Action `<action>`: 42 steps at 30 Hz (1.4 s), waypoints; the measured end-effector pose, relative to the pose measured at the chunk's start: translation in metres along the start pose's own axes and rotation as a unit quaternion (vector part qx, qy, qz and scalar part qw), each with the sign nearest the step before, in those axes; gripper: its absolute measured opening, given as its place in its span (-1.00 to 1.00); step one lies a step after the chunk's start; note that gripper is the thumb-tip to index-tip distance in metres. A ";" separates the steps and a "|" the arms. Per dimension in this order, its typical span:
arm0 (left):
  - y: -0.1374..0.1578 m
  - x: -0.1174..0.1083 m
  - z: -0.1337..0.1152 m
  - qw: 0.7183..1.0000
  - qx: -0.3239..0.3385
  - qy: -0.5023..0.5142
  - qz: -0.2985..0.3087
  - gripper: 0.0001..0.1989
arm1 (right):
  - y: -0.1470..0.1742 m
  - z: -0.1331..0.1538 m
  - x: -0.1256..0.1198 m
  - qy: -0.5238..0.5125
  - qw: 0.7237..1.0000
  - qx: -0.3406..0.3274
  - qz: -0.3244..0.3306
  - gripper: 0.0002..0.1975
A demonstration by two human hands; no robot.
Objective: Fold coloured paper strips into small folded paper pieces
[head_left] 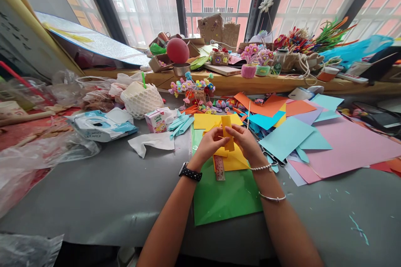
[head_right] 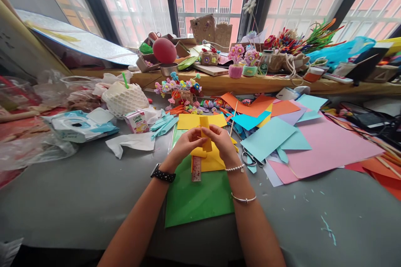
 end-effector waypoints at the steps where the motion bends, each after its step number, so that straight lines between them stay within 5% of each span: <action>1: 0.000 0.000 0.000 1.000 -0.002 -0.004 0.000 -0.71 | -0.001 -0.001 -0.002 0.002 1.000 -0.006 -0.021 -0.75; 10: 0.003 0.002 -0.004 0.999 -0.020 -0.029 0.001 -0.75 | -0.002 -0.001 -0.001 0.027 0.991 -0.058 -0.118 -0.76; 42: 0.005 0.002 -0.002 0.998 -0.055 0.008 0.001 -0.75 | 0.001 0.002 0.004 0.052 0.986 -0.095 -0.124 -0.76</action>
Point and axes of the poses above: each hand's wrist, its own y-axis away from the middle knuckle, its own x-axis out of the palm, z = x × y, the point moved 2 cm from there along -y, towards the middle knuckle, and after that the axes turned 6 degrees about -x, right-handed, at the moved point
